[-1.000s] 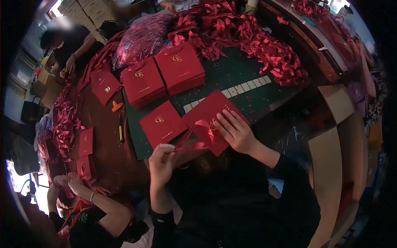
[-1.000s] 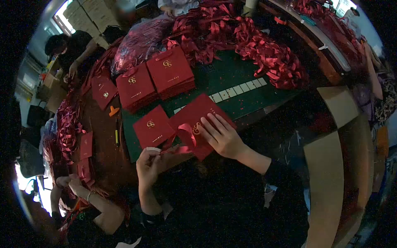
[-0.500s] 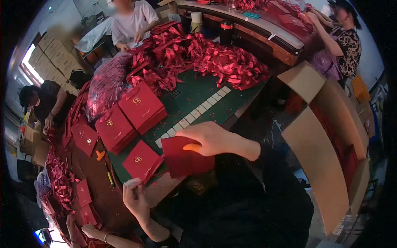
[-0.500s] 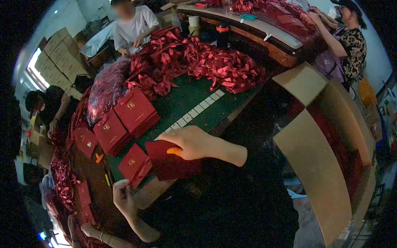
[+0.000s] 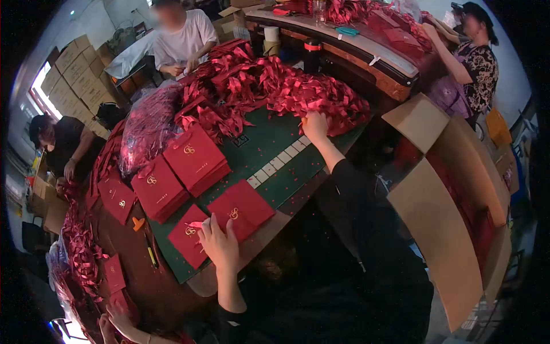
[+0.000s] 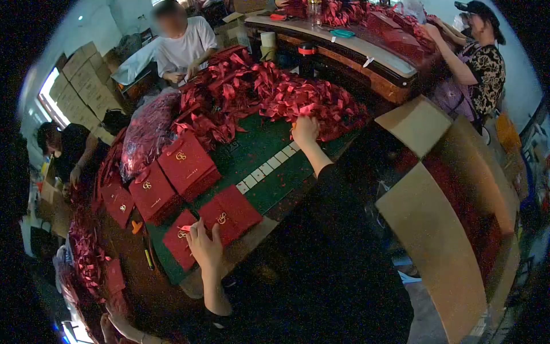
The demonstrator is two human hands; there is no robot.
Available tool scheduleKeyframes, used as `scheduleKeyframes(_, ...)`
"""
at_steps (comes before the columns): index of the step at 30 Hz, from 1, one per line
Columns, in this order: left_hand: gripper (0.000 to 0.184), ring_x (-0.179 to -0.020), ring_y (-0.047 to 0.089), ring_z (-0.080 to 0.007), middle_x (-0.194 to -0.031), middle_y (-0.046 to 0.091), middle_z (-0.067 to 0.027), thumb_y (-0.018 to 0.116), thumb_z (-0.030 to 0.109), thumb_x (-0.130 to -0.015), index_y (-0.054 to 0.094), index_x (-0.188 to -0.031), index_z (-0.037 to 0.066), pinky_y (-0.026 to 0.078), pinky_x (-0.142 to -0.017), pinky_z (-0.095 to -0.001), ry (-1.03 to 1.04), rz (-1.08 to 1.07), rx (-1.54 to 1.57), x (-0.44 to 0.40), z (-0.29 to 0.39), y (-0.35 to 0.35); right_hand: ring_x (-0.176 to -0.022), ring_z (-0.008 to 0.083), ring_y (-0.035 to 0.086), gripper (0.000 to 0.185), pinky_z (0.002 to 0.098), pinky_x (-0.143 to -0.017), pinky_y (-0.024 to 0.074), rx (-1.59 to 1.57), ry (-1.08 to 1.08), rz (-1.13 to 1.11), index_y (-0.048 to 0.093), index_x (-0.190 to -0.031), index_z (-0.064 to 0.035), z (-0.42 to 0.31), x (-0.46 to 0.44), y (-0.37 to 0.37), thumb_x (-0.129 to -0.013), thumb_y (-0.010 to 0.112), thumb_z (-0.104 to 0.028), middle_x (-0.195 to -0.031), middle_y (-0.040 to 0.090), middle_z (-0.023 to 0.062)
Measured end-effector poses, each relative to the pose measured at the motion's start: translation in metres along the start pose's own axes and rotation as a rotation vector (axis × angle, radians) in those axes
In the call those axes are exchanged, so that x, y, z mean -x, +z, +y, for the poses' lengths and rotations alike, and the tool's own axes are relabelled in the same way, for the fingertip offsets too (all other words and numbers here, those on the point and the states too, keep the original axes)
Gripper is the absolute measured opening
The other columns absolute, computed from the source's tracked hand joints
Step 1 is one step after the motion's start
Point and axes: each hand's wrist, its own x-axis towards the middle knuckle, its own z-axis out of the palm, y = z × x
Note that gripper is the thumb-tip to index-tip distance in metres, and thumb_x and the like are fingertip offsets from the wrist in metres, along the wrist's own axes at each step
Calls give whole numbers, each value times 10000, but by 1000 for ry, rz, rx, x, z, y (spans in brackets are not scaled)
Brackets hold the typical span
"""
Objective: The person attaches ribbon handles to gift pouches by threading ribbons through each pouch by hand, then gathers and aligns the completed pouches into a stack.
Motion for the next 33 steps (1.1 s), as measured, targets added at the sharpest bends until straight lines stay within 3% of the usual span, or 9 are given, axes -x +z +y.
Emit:
scheduleKeyframes(2,470,-997,517,-346,-1143,529,-147,683,251,-804,560,-1192,15,443,-819,-446,-42,-58,-95,-1,-6,17,-819,331,565,117,465,-703,423,-204,-278,145,586,-792,-78,-10,16,1,-794,640,-182,-785,607,106)
scheduleKeyframes(4,508,-1047,499,-349,-1193,511,-140,678,240,-799,531,-1240,36,423,-867,-469,-31,-115,-65,1,-12,23,-882,288,531,87,425,-820,391,-427,-473,-277,580,-906,-87,-31,40,-46,-824,608,-74,-865,584,80)
scheduleKeyframes(6,568,-1073,492,-347,-1223,516,-130,678,192,-784,483,-1300,63,387,-917,-493,-73,-189,-36,2,-12,17,-859,270,531,97,416,-833,385,-433,-699,-306,590,-906,-85,-28,68,-49,-813,610,-69,-853,586,63)
scheduleKeyframes(13,696,-1145,470,-335,-1238,538,-121,701,139,-756,395,-1379,84,356,-951,-491,-112,-173,159,6,-29,13,-1078,299,495,272,461,-948,358,-119,-409,-282,620,-1020,-42,10,100,-82,-749,609,-19,-1054,588,91)
scheduleKeyframes(18,503,-1146,462,-323,-1228,532,-112,672,250,-819,522,-1241,21,373,-944,-462,-125,-42,38,4,-30,23,-971,294,549,234,432,-831,423,-558,-293,-159,645,-987,-85,-20,77,-80,-761,638,-27,-1004,612,85)
scheduleKeyframes(20,487,-1139,465,-322,-1226,528,-107,670,258,-821,537,-1225,21,375,-942,-459,-123,-23,4,5,-28,29,-922,296,580,249,394,-805,468,-575,-362,-88,669,-985,-89,-43,70,-73,-745,667,-21,-960,633,85)
scheduleKeyframes(24,444,-1125,471,-318,-1223,520,-93,664,275,-825,575,-1180,23,379,-929,-456,-130,-17,-42,5,-26,31,-1167,261,467,314,418,-957,369,-570,-635,-492,673,-1109,-163,-66,76,-49,-807,703,-246,-1216,549,62)
scheduleKeyframes(29,398,-1106,485,-315,-1203,536,-102,644,249,-846,583,-1176,37,377,-913,-453,-88,50,-49,7,-26,31,-1043,270,534,142,463,-940,361,-486,-634,-346,675,-869,-71,-67,92,-26,-794,706,-187,-1013,627,29)
scheduleKeyframes(33,296,-1097,489,-317,-1197,545,-86,597,167,-866,613,-1144,68,381,-907,-455,-160,40,15,5,-29,33,-731,210,627,121,294,-600,483,-1086,-348,-332,603,-937,-29,-113,115,-61,-829,653,-52,-861,633,97)
